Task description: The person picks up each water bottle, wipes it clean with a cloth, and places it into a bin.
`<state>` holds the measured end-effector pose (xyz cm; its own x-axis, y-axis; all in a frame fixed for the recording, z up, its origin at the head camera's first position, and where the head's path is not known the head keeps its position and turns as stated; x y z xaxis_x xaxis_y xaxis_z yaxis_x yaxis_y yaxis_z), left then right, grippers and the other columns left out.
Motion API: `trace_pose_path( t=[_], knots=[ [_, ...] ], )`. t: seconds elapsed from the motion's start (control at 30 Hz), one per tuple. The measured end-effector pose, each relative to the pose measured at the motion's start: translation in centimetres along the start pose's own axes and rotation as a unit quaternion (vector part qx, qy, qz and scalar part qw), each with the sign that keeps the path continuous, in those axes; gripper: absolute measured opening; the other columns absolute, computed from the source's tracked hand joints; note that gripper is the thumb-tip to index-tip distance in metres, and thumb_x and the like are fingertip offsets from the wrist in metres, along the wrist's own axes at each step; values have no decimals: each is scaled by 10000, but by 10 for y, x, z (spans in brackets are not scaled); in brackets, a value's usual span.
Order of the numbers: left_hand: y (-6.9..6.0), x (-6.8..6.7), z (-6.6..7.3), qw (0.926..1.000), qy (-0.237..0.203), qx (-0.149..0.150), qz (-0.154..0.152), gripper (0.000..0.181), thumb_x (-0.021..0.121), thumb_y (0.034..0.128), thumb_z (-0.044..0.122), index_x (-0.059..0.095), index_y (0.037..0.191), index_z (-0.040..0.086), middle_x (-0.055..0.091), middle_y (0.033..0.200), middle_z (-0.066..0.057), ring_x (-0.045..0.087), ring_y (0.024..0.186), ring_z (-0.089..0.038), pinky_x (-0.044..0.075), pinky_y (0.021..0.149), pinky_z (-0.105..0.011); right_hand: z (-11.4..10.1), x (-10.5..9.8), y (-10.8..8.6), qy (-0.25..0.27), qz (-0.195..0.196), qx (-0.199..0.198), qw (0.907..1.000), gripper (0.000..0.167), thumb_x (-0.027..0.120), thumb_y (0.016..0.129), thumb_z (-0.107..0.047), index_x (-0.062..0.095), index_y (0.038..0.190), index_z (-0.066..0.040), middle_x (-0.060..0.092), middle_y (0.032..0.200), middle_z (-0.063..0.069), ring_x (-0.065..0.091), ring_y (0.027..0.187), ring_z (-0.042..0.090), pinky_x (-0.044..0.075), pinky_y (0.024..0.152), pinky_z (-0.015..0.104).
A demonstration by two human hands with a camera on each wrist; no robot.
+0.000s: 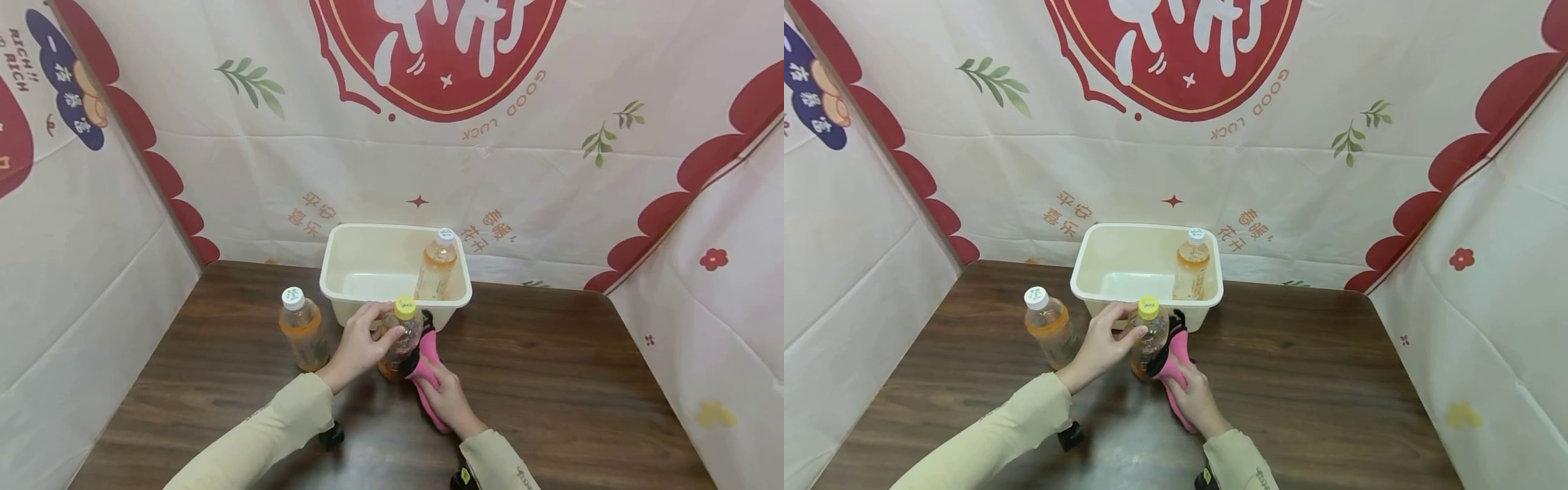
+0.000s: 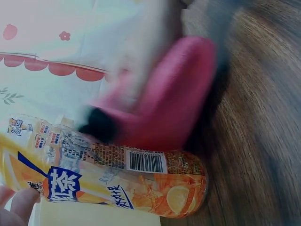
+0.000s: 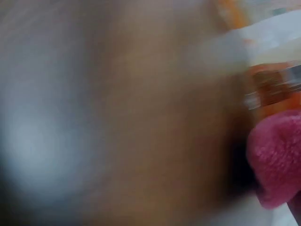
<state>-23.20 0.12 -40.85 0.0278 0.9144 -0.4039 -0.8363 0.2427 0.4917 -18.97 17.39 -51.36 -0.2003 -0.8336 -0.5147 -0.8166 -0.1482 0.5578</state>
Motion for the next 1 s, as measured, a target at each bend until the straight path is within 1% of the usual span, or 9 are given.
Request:
trace_pose_path(
  t=[0.1,0.2,0.4,0.47,0.57,0.63,0.77,0.87,1.0],
  knots=[
    [1,-1,1,10000,6,1,4,331,708,785,147,600,1075,29,583,1031,-102,574,895,-222,533,624,-289,7,5,-7,-205,-457,130,9987,330,698,756,-18,658,1083,-42,640,1098,108,602,987,188,484,816,242],
    [3,-1,2,10000,4,0,-12,332,704,788,143,596,1078,21,579,1031,-111,574,894,-223,535,622,-293,10,6,-8,-168,-580,253,9979,324,688,771,-44,657,1093,-62,642,1098,91,606,982,178,503,790,315],
    [2,-1,2,9999,57,-112,-48,342,705,788,154,596,1088,34,579,1034,-97,570,893,-189,529,628,-252,6,3,-8,-171,-435,278,9985,283,688,771,-52,666,1053,-58,658,1057,87,617,935,154,506,771,357],
    [2,0,1,9999,86,-128,-54,340,707,786,155,597,1088,41,580,1033,-88,566,895,-177,522,632,-225,2,1,-7,-119,-236,259,9993,257,691,764,-38,672,1020,-60,661,1028,86,617,899,126,505,757,311],
    [1,-1,1,9999,78,-128,-30,334,706,786,149,598,1084,41,581,1031,-86,564,899,-176,520,632,-226,-20,-7,-1,-76,145,97,9998,275,694,737,25,668,1007,-19,657,1014,132,622,889,136,483,789,217],
    [0,-1,1,9999,57,-109,-13,332,707,785,144,600,1081,38,582,1025,-90,565,899,-187,525,630,-247,-40,-16,6,15,424,-32,9991,272,690,705,87,667,967,18,654,971,164,618,848,129,460,754,137],
    [0,-1,2,9999,43,-111,-53,333,708,785,149,603,1081,37,581,1025,-91,568,909,-202,533,640,-273,-78,-35,22,317,878,-373,9949,300,653,625,210,645,905,102,636,903,240,588,822,55,436,722,88],
    [1,-1,1,9999,52,-112,-100,333,707,786,149,603,1081,35,580,1024,-91,569,906,-209,535,645,-272,-92,-44,35,522,970,-586,9922,327,633,605,238,625,916,140,616,920,283,558,863,6,432,740,86],
    [1,-2,1,9999,-15,-88,-144,325,695,794,124,598,1087,25,575,1021,-105,566,894,-236,540,659,-303,-105,-52,59,534,719,-562,9944,354,640,655,203,611,1003,139,607,973,290,559,865,39,421,763,81]
  ],
)
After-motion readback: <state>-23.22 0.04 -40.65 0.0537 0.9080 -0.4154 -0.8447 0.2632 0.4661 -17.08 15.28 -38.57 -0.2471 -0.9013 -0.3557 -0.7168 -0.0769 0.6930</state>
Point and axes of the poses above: each hand's wrist, its own y-axis towards the middle knuckle, its own x-axis out of the palm, z = x × y, the point moved 5 cm from there along y, towards the middle knuckle
